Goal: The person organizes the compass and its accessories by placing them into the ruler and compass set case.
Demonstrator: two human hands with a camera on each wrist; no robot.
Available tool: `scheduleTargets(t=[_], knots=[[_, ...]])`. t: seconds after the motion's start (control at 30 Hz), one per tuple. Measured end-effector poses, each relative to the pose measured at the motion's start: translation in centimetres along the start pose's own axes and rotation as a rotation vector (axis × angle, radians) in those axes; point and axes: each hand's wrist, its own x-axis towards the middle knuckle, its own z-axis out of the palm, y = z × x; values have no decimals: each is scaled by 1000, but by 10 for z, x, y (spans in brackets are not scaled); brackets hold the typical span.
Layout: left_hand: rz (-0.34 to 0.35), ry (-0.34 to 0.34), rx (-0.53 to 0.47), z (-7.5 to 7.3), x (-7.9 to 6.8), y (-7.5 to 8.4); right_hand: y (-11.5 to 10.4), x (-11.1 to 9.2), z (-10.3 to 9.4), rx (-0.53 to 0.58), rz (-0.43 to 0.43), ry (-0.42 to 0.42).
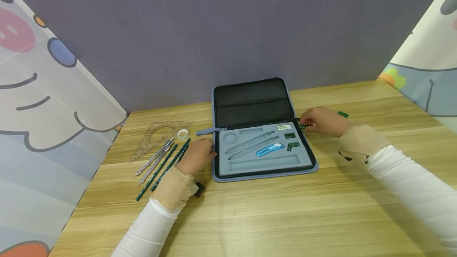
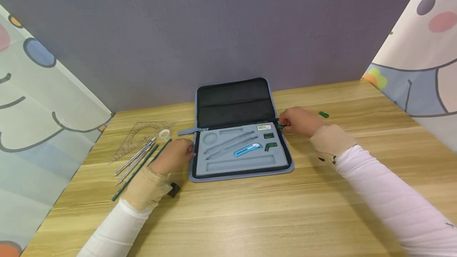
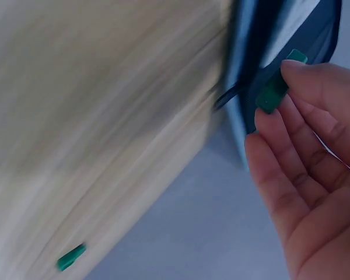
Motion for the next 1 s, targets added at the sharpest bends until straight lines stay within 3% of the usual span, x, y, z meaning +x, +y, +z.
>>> scheduleTargets(t=[0.23, 0.6, 1.0], knots=[[-5, -5, -3, 1, 0, -1, -23, 21, 8, 1, -73, -8], [-4, -10, 5, 2, 2, -1, -58, 58, 18, 122, -59, -77], [-6, -3, 14, 1, 2, -1, -79, 96, 33, 137, -100, -109]])
